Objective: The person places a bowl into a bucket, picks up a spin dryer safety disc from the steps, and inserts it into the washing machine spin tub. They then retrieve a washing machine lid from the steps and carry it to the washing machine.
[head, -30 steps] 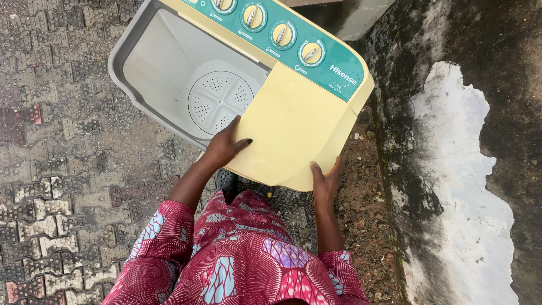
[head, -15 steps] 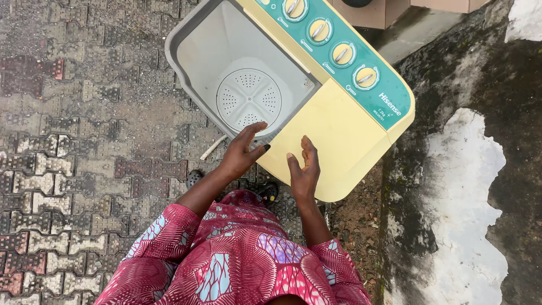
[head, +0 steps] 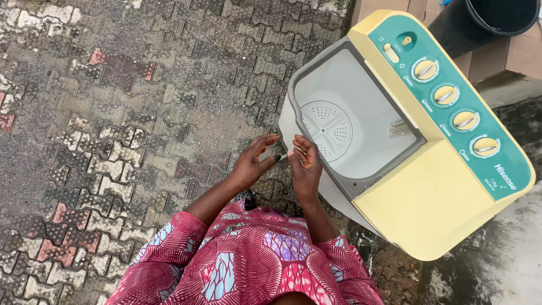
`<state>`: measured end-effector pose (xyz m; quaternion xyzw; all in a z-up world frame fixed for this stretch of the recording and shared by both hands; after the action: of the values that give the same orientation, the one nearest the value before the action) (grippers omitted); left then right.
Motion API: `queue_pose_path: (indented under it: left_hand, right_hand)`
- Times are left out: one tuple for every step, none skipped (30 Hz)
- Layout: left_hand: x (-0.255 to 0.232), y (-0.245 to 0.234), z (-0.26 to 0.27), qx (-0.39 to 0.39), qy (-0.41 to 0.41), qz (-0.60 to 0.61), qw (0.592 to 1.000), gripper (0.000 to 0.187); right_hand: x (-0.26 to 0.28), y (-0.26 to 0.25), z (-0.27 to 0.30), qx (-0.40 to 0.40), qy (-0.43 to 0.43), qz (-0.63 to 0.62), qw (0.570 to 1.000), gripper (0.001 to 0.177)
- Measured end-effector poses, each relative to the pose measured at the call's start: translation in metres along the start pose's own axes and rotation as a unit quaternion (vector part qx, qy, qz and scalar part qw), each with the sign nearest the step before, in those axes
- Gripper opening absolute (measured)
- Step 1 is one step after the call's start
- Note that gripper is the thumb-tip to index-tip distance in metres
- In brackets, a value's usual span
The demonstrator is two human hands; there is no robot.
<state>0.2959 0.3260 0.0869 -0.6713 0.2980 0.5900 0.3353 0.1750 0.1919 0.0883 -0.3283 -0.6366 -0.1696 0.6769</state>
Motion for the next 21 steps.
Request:
queue_pose_path:
  left_hand:
    - [0.001,-0.019,-0.001,-0.018,-0.012,0.028,0.999,0.055]
    - [0.002,-0.037,-0.002,-0.035,-0.023,0.056,0.998,0.054]
    - [0.001,-0.054,-0.002,-0.045,-0.021,0.053,0.997,0.054]
    - [0.0,-0.07,-0.002,-0.055,-0.033,0.054,0.997,0.054]
    - [-0.001,-0.082,0.001,-0.063,-0.049,0.059,0.995,0.054]
    - [0.0,-0.094,0.004,-0.071,-0.052,0.06,0.994,0.054]
    - [0.0,-0.107,0.003,-0.084,-0.044,0.074,0.993,0.054]
    - [0.002,-0.119,0.001,-0.097,-0.035,0.089,0.991,0.055]
    - [0.003,-0.129,-0.001,-0.106,-0.035,0.09,0.99,0.055]
    - [0.005,-0.139,-0.003,-0.121,-0.039,0.1,0.987,0.054]
    - [0.007,-0.15,-0.004,-0.135,-0.044,0.109,0.984,0.052]
    - [0.01,-0.16,-0.007,-0.144,-0.045,0.109,0.982,0.052]
    - [0.012,-0.171,-0.015,-0.153,-0.046,0.113,0.981,0.052]
    - [0.015,-0.181,-0.022,-0.162,-0.046,0.117,0.979,0.052]
    - [0.017,-0.192,-0.03,-0.169,-0.045,0.116,0.978,0.052]
    - [0.02,-0.203,-0.039,-0.175,-0.047,0.107,0.978,0.053]
    - [0.023,-0.214,-0.049,-0.18,-0.05,0.097,0.978,0.053]
    - [0.027,-0.225,-0.061,-0.186,-0.049,0.096,0.977,0.053]
    - [0.032,-0.236,-0.078,-0.182,-0.042,0.069,0.98,0.054]
    - [0.037,-0.248,-0.097,-0.178,-0.035,0.041,0.983,0.054]
    - [0.042,-0.262,-0.118,-0.177,-0.034,0.042,0.983,0.054]
  right_hand:
    - [0.003,0.02,-0.009,0.01,-0.002,-0.021,1.0,0.042]
    - [0.007,0.039,-0.018,0.02,-0.004,-0.041,0.999,0.041]
    - [0.011,0.056,-0.026,0.029,-0.008,-0.043,0.999,0.041]
    - [0.015,0.072,-0.035,0.057,0.001,-0.061,0.997,0.042]
    - [0.018,0.085,-0.039,0.084,0.016,-0.075,0.994,0.042]
    - [0.021,0.098,-0.044,0.092,0.018,-0.074,0.993,0.042]
    - [0.024,0.11,-0.054,0.113,0.011,-0.071,0.991,0.041]
    - [0.027,0.122,-0.063,0.134,0.005,-0.067,0.989,0.04]
    - [0.029,0.134,-0.073,0.143,0.003,-0.066,0.988,0.04]
    - [0.031,0.145,-0.083,0.145,-0.004,-0.054,0.988,0.039]
    - [0.033,0.157,-0.091,0.148,-0.009,-0.043,0.988,0.037]
    - [0.035,0.168,-0.098,0.157,-0.01,-0.044,0.987,0.037]
    - [0.037,0.178,-0.109,0.166,-0.008,-0.056,0.985,0.037]
    - [0.039,0.188,-0.12,0.175,-0.006,-0.068,0.982,0.037]
    - [0.04,0.197,-0.133,0.181,-0.009,-0.068,0.981,0.037]
    - [0.04,0.207,-0.147,0.192,-0.003,-0.067,0.979,0.037]
    - [0.039,0.217,-0.161,0.203,0.003,-0.067,0.977,0.036]
    - [0.037,0.226,-0.177,0.208,0.001,-0.067,0.976,0.036]
    - [0.034,0.235,-0.196,0.217,-0.005,-0.062,0.974,0.036]
    - [0.031,0.244,-0.217,0.225,-0.011,-0.056,0.973,0.036]
    - [0.029,0.252,-0.24,0.224,-0.011,-0.054,0.973,0.036]
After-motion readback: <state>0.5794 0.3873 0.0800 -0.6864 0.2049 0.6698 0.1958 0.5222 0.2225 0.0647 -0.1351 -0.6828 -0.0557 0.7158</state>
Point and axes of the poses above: each hand's wrist, its own z-axis away from the middle knuckle, its own y-axis out of the palm, x = y × z, the point moved 1 cm from there along -z, towards the middle knuckle, and after that the axes turned 13 degrees about z, right-handed, at the moved point
